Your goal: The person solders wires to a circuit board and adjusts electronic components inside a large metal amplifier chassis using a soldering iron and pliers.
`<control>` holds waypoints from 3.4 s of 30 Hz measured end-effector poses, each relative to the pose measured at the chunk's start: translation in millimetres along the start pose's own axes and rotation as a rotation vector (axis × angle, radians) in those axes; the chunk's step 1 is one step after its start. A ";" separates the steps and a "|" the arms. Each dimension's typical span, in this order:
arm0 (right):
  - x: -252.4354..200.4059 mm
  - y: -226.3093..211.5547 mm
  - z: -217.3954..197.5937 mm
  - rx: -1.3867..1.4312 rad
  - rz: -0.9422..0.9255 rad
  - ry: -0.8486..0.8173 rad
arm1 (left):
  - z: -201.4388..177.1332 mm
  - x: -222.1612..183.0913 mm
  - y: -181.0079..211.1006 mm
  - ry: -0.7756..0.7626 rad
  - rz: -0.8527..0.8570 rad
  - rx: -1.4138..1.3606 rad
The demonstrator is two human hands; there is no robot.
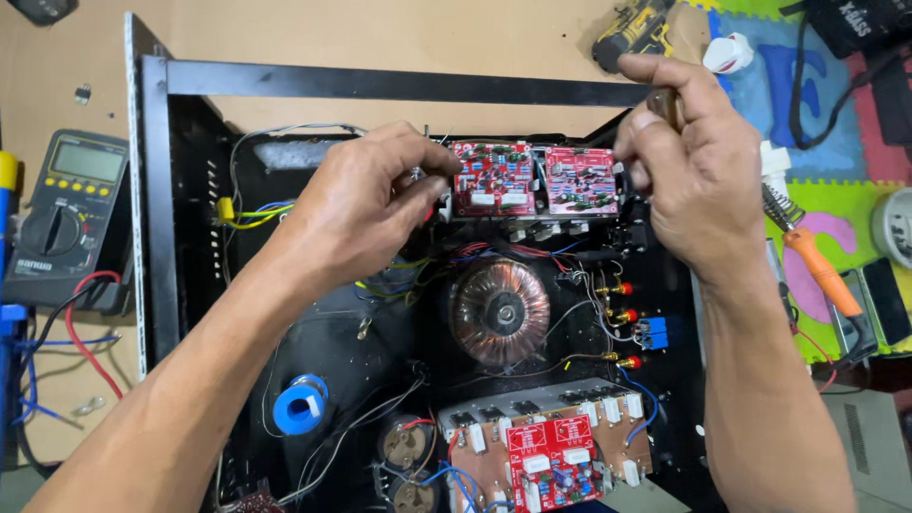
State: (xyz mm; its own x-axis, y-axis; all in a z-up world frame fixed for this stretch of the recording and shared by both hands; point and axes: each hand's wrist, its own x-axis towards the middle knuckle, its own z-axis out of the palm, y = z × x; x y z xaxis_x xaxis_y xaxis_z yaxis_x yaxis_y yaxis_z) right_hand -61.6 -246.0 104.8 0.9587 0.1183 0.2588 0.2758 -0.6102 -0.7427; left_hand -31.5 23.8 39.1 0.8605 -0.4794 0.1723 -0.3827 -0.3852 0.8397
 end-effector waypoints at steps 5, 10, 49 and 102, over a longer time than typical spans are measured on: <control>-3.3 -3.3 8.2 0.165 0.013 0.061 | 22.2 0.4 -6.1 -0.014 -0.087 -0.003; -17.0 6.7 -3.9 0.129 -0.097 0.245 | 37.0 14.4 9.9 -0.097 -0.197 0.280; -36.6 34.3 -2.6 0.009 -0.158 0.262 | 113.2 55.8 3.3 0.108 0.270 0.813; 29.7 -19.4 -50.4 -0.915 -0.205 -0.707 | 139.1 37.5 14.3 0.268 0.191 0.412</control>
State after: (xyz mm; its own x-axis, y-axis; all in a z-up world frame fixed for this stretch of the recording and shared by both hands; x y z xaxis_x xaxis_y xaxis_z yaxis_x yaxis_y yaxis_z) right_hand -42.0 -270.2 157.9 0.8071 0.5130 -0.2924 0.5527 -0.8305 0.0685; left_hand -51.5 -109.4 -14.1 0.7977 -0.3737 0.4732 -0.5951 -0.6148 0.5176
